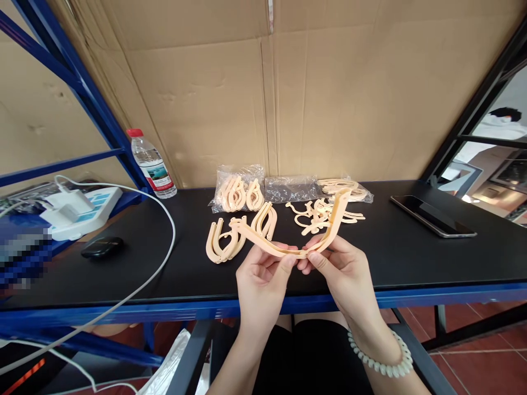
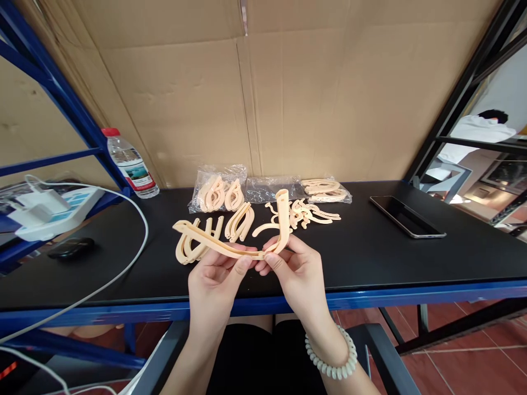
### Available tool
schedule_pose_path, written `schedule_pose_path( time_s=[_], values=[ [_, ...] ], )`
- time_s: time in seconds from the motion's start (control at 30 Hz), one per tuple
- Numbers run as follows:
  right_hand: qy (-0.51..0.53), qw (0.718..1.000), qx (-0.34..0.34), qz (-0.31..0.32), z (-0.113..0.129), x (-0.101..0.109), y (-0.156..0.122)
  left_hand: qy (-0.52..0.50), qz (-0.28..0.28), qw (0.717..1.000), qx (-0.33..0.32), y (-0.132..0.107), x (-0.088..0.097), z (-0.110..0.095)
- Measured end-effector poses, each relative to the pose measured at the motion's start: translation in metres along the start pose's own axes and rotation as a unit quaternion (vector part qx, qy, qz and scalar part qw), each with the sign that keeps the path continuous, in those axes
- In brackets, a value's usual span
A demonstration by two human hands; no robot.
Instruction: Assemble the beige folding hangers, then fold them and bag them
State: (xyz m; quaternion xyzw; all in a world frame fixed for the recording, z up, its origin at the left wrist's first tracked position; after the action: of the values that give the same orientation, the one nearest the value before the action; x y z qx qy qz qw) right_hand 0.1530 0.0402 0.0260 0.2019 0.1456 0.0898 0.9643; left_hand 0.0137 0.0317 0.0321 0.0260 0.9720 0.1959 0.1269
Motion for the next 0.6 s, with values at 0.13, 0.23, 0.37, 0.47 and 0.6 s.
schedule_pose_path(
  time_s=[0.13,0.23,0.37,0.47,0.6],
  values=[
    [0.015,1.0,-0.017,0.014,-0.002,-0.001,0.0,0.006,-0.03,1.0,0.002,-0.002,0.001,-0.002],
    [0.026,0.999,-0.037,0.028,-0.004,-0.001,-0.001,0.01,-0.019,1.0,0.001,-0.001,0.003,0.0],
    [0.03,0.997,-0.059,0.045,-0.006,-0.002,0.001,0.027,0.009,0.999,0.028,0.0,0.004,0.003],
    [0.045,0.994,-0.081,0.049,-0.006,-0.006,0.008,0.037,-0.01,0.998,0.039,-0.002,0.011,-0.003],
    [0.057,0.989,-0.129,0.055,-0.004,-0.025,0.024,0.034,-0.065,0.997,0.003,-0.002,0.041,-0.024]
  ],
)
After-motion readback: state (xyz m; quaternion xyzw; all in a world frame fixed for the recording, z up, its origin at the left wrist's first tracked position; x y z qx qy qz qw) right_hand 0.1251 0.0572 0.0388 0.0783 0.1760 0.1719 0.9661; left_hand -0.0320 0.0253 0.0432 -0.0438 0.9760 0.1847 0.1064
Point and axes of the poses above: each hand's wrist, its own y-axis towards the middle knuckle, its own x-axis out of the back of the hand, z = x × y, the point moved 7 cm from there along y, towards the middle knuckle, and after that the axes turned 10 degrees about z, right-handed, at the moved point
